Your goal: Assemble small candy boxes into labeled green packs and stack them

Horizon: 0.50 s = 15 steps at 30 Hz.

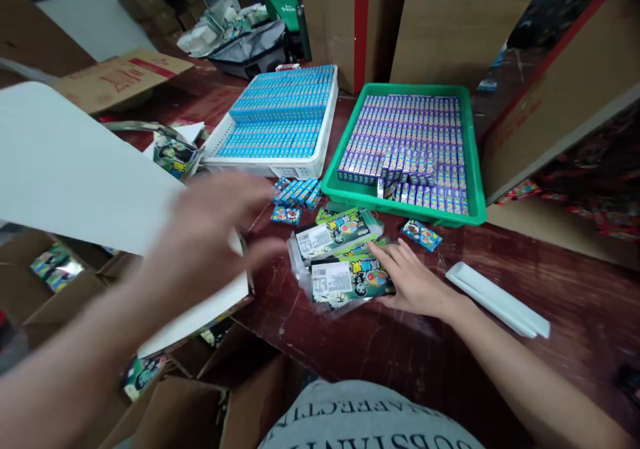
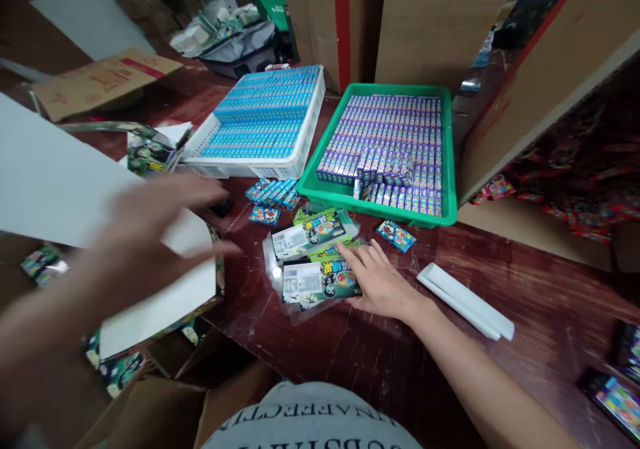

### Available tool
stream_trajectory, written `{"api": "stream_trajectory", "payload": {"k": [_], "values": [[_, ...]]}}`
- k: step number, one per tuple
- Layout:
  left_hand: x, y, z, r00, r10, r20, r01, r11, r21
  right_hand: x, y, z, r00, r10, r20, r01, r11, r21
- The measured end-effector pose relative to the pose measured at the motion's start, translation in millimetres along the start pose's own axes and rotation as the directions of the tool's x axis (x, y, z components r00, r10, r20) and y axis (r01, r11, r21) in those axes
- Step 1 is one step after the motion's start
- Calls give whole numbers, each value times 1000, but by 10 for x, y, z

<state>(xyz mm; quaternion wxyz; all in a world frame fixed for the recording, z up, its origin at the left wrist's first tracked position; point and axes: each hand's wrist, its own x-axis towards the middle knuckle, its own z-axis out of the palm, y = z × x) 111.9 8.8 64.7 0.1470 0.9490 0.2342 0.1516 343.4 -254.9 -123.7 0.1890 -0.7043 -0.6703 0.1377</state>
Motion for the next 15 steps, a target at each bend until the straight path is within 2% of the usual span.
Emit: {"api": "stream_trajectory", "payload": {"k": [1, 3, 4, 5, 6, 8, 10, 12, 13, 15], "values": [[-102, 213, 391, 982, 119, 144, -113, 992, -55, 7, -34, -60, 999, -37, 6, 37, 999, 31], [-296, 532, 1073, 921, 199, 336, -141, 972, -190, -6, -91, -168, 996, -86, 10, 85, 992, 89], [-382, 610, 1316, 894, 199, 402, -116, 968, -223, -32, -105, -209, 996, -86, 6, 85, 990, 108], [-463, 624, 1474, 888, 176, 426, -77, 968, -240, -72, -103, -241, 997, -72, -6, 72, 990, 125], [-545, 574, 1544, 896, 147, 418, -44, 969, -245, -122, -86, -266, 998, -50, -25, 53, 989, 142], [-739, 309, 1456, 940, 61, 334, -1, 984, -177, -227, -15, -307, 998, -6, -70, 20, 980, 199], [-1017, -101, 1198, 976, -100, 195, 98, 995, 18, -281, 65, -350, 997, -2, -79, 27, 951, 309], [-1384, -518, 949, 941, -306, 143, 268, 935, 233, -214, 96, -389, 999, 2, -54, 21, 910, 415], [-1579, -685, 868, 904, -403, 140, 349, 887, 301, -123, 79, -400, 999, 5, -37, 12, 894, 448], [-1914, -885, 820, 818, -531, 223, 443, 827, 345, 162, -27, -389, 1000, -10, -13, 14, 883, 470]]}}
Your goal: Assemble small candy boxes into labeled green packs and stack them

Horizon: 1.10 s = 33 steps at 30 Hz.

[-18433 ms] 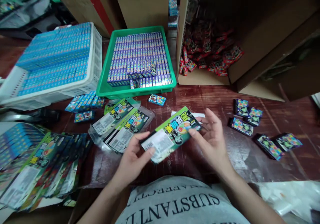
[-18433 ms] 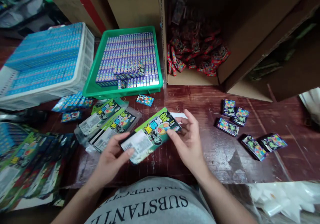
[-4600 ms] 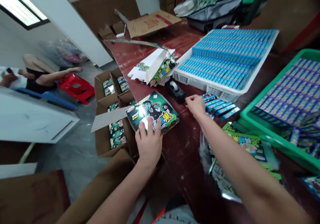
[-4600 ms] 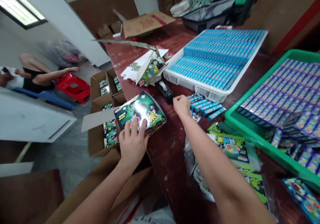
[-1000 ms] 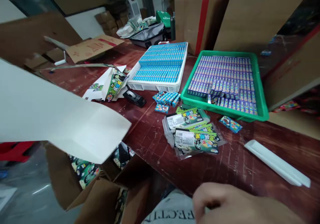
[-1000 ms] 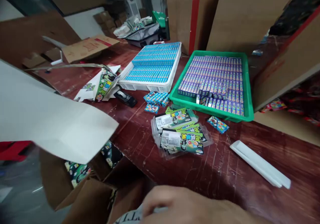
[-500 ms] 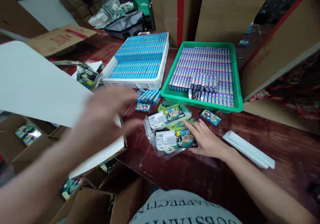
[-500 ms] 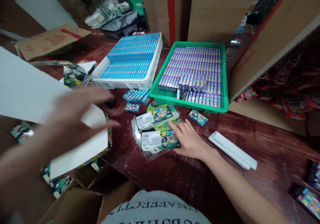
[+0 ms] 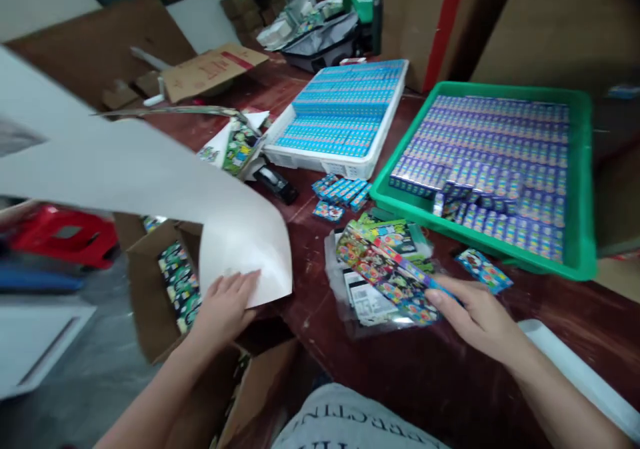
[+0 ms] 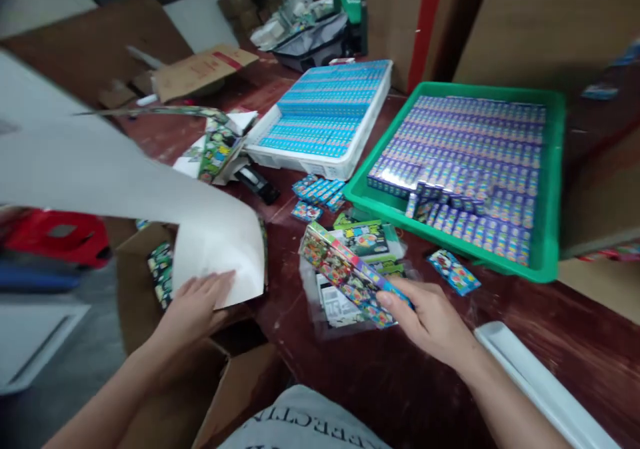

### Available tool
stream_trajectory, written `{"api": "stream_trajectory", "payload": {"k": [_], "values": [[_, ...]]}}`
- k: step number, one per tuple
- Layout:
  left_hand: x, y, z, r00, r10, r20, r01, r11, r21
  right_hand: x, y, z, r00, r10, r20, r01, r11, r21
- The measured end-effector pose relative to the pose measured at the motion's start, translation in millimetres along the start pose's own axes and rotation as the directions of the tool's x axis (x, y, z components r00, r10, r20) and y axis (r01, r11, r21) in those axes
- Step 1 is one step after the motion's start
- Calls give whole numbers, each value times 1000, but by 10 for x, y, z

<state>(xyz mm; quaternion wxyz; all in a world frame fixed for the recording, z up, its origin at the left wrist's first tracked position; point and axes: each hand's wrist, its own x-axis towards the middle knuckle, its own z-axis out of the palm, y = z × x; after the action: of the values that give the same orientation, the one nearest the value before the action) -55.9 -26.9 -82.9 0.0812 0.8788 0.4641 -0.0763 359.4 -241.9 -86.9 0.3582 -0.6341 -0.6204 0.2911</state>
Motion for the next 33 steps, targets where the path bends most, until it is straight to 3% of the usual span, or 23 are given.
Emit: {"api": "stream_trajectory", "payload": {"k": [2, 4, 8, 11, 16, 22, 24, 27, 28, 30, 32, 33], "values": [[-107, -77, 138, 999, -23, 37, 25, 998, -54, 372, -117, 138, 998, -49, 35, 49, 999, -13], [-97, 14, 227, 997, -73, -34, 71, 996, -53, 747, -212, 306, 994, -92, 57, 93, 995, -22], [177, 156, 179, 967, -211, -140, 225, 970, 92, 1247, -218, 543, 993, -57, 106, 57, 998, 0], [460, 34, 71, 962, -219, -162, 239, 964, 118, 1359, -172, 643, 964, -110, 241, 107, 994, 25], [812, -94, 18, 974, -145, -175, 172, 974, 148, 1490, -281, 876, 865, -233, 444, 236, 970, 49], [897, -81, -8, 978, -53, -202, 83, 986, 143, 1707, -536, 1114, 831, -372, 414, 460, 877, -135], [864, -65, -48, 963, -34, -269, 65, 992, 108, 1709, -564, 1193, 831, -399, 389, 505, 834, -224], [721, 10, -48, 903, 66, -424, -96, 994, -51, 1671, -540, 1301, 830, -422, 365, 539, 778, -324], [650, 39, -15, 903, 160, -399, -216, 971, -101, 1647, -519, 1318, 828, -427, 364, 545, 764, -346], [497, 85, 99, 889, 390, -240, -428, 894, -130, 1558, -459, 1297, 828, -432, 356, 551, 745, -377], [366, 128, 241, 857, 498, -131, -510, 857, -73, 1381, -369, 1192, 857, -435, 277, 515, 750, -415], [320, 165, 304, 862, 487, -142, -494, 869, -22, 1250, -308, 1113, 891, -413, 189, 453, 775, -440]]}}
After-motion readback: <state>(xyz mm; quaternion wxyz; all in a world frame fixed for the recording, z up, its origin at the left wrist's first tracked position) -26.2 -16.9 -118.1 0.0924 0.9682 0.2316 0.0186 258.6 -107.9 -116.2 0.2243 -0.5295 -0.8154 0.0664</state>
